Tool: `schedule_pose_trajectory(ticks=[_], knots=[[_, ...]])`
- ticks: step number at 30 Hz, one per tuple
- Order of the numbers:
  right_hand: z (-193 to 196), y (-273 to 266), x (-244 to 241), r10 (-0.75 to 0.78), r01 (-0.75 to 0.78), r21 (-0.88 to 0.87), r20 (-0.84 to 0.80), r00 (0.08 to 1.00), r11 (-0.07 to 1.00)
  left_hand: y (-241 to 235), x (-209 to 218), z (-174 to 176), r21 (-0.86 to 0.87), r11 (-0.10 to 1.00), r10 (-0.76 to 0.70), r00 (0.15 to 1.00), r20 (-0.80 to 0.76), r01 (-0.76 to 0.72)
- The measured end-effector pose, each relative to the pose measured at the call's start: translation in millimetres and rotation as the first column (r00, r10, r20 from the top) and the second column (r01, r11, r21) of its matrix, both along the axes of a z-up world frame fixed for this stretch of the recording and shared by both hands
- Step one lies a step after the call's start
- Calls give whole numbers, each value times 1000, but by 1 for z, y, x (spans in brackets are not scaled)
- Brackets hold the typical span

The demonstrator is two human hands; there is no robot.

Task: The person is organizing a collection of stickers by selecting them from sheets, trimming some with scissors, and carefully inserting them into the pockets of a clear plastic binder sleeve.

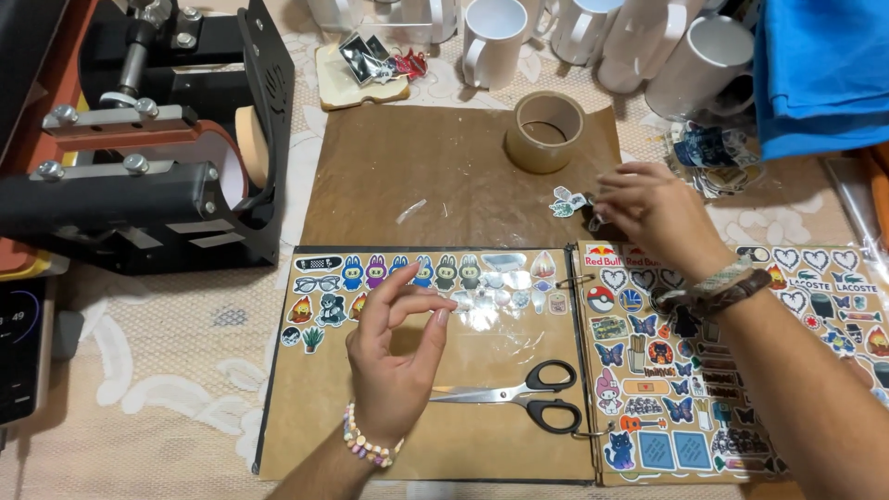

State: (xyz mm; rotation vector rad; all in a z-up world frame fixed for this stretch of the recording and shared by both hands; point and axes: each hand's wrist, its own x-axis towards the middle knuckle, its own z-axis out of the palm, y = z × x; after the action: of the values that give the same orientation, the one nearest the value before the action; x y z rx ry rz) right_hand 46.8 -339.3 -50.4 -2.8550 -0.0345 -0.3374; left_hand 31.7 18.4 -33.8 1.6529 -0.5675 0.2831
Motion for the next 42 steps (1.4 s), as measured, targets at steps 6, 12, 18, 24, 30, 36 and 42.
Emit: schedule_pose_trajectory(ticks=[6, 12, 18, 24, 30, 36, 42], knots=[[48, 37, -30, -303, 438, 814, -338, 891, 381, -1, -3, 2, 4, 1000, 3, 1000, -6, -3], [52, 96, -87, -236, 344, 939, -332, 914, 14, -8, -17, -16, -37, 993, -102, 961, 257, 115], [45, 149, -126, -241, 154, 977, -187, 952, -150, -11, -41, 21, 175, 984, -123, 589, 799, -31], [40, 177, -137, -326, 23, 991, -65, 943, -130, -18, -54, 21, 197, 971, -102, 503, 858, -139], [43, 187, -143, -340, 10, 996, -42, 940, -94, -19, -53, 21, 198, 975, -123, 503, 856, -98], [39, 189, -144, -339, 4, 996, -34, 940, -89, -18, -52, 18, 213, 976, -160, 522, 838, -44], [36, 190, -142, -357, 17, 994, -54, 933, -105, -18, -50, 16, 193, 981, -150, 510, 847, -31]])
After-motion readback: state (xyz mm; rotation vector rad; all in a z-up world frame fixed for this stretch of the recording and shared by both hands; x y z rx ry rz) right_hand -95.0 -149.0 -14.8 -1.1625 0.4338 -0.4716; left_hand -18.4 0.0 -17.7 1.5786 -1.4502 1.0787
